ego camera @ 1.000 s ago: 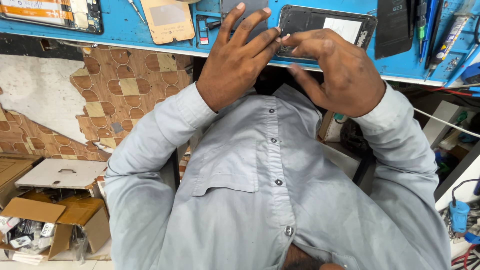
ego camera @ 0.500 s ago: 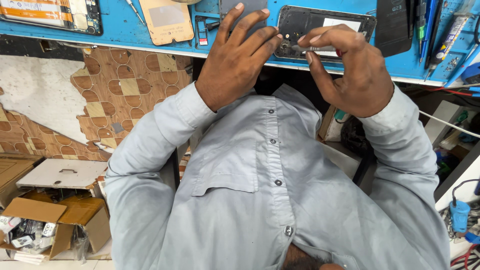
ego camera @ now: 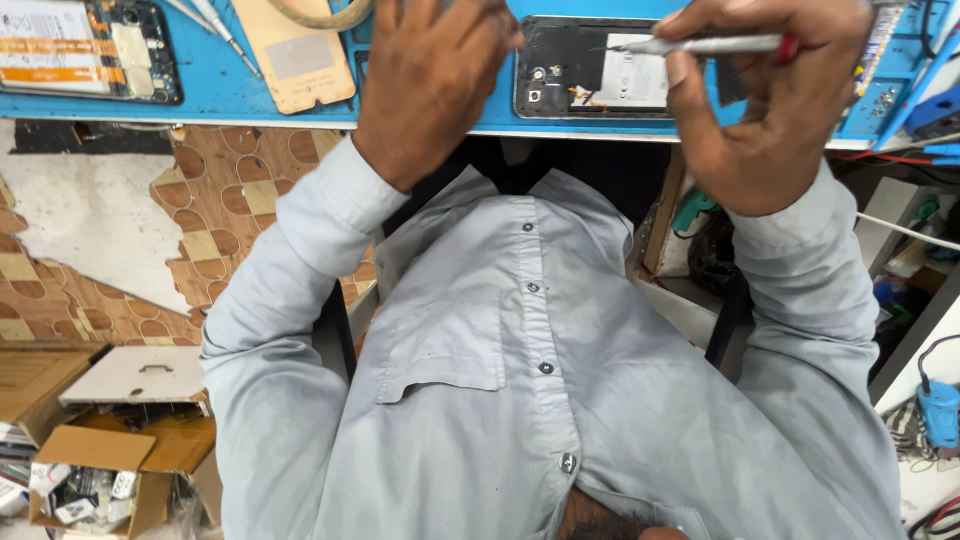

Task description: The person repairs a smartphone at a workbench. They unscrew the back cover with a screwdriver, pry off the cover, handle the battery and internal board, press components into place, and reassemble the phone by fitting the cover back on.

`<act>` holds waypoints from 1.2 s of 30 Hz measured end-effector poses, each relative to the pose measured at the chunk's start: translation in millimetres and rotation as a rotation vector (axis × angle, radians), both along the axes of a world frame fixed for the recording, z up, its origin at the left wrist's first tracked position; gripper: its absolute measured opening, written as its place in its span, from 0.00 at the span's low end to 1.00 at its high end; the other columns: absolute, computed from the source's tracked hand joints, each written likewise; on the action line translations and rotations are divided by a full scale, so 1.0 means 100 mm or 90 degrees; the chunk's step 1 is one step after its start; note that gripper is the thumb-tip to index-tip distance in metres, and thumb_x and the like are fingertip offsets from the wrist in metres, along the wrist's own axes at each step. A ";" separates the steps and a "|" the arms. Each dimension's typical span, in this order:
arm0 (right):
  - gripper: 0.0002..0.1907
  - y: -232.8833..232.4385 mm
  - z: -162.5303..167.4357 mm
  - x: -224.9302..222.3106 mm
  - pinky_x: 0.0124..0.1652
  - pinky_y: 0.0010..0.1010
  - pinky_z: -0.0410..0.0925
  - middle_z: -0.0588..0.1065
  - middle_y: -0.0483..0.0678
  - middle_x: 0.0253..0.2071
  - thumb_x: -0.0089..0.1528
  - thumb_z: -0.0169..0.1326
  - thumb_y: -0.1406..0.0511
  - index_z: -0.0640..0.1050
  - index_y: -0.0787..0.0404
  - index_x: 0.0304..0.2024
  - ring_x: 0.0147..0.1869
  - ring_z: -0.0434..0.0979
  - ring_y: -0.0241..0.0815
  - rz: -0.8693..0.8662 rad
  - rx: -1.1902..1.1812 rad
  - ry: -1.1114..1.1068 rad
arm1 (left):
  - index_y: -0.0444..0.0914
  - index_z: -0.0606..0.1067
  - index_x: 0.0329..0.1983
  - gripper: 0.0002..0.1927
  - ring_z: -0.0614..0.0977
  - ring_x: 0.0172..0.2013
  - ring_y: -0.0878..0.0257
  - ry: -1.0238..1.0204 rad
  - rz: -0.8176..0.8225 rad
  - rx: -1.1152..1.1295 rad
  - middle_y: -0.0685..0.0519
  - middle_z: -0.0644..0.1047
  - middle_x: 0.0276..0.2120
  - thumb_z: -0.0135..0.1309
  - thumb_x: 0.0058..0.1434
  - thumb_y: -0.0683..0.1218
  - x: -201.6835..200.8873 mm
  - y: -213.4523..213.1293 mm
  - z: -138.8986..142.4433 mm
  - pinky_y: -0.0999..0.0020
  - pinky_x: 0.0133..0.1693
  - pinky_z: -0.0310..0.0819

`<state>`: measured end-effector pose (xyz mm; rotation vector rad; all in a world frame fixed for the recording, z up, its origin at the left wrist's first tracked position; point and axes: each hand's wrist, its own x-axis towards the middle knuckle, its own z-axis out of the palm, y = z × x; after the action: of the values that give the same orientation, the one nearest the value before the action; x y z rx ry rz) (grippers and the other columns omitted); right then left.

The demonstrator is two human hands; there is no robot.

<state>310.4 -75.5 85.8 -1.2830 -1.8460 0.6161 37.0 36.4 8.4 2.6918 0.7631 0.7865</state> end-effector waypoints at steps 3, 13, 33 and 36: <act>0.27 -0.30 -0.01 0.41 0.57 0.29 0.75 0.71 0.60 0.57 0.78 0.53 0.83 0.52 0.63 0.65 0.59 0.78 0.48 -0.037 0.022 -0.029 | 0.39 0.77 0.48 0.06 0.74 0.45 0.56 0.068 0.038 -0.041 0.52 0.75 0.41 0.57 0.75 0.46 0.37 -0.10 -0.08 0.54 0.48 0.64; 0.19 -0.74 -0.28 1.10 0.60 0.33 0.76 0.75 0.57 0.55 0.79 0.51 0.80 0.57 0.67 0.64 0.60 0.81 0.48 -0.168 0.041 -0.043 | 0.36 0.73 0.61 0.17 0.71 0.61 0.52 0.080 -0.054 0.007 0.49 0.75 0.56 0.58 0.74 0.47 1.13 -0.44 0.20 0.49 0.65 0.60; 0.15 -0.36 -0.43 0.60 0.51 0.35 0.76 0.78 0.58 0.50 0.78 0.54 0.77 0.61 0.70 0.59 0.53 0.84 0.53 -0.168 0.049 -0.147 | 0.34 0.69 0.71 0.41 0.68 0.64 0.50 0.139 -0.136 -0.024 0.46 0.70 0.65 0.67 0.64 0.62 1.03 -0.41 0.07 0.44 0.70 0.50; 0.15 -0.37 -0.41 0.58 0.51 0.35 0.76 0.78 0.58 0.51 0.78 0.53 0.77 0.60 0.70 0.60 0.53 0.84 0.53 -0.165 0.049 -0.144 | 0.36 0.70 0.71 0.40 0.69 0.64 0.50 0.140 -0.138 -0.020 0.45 0.70 0.64 0.67 0.64 0.62 1.03 -0.41 0.08 0.44 0.70 0.51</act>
<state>368.3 -112.0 44.3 -1.5592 -1.8195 0.2682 139.9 -4.2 16.9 2.8014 0.5081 0.4308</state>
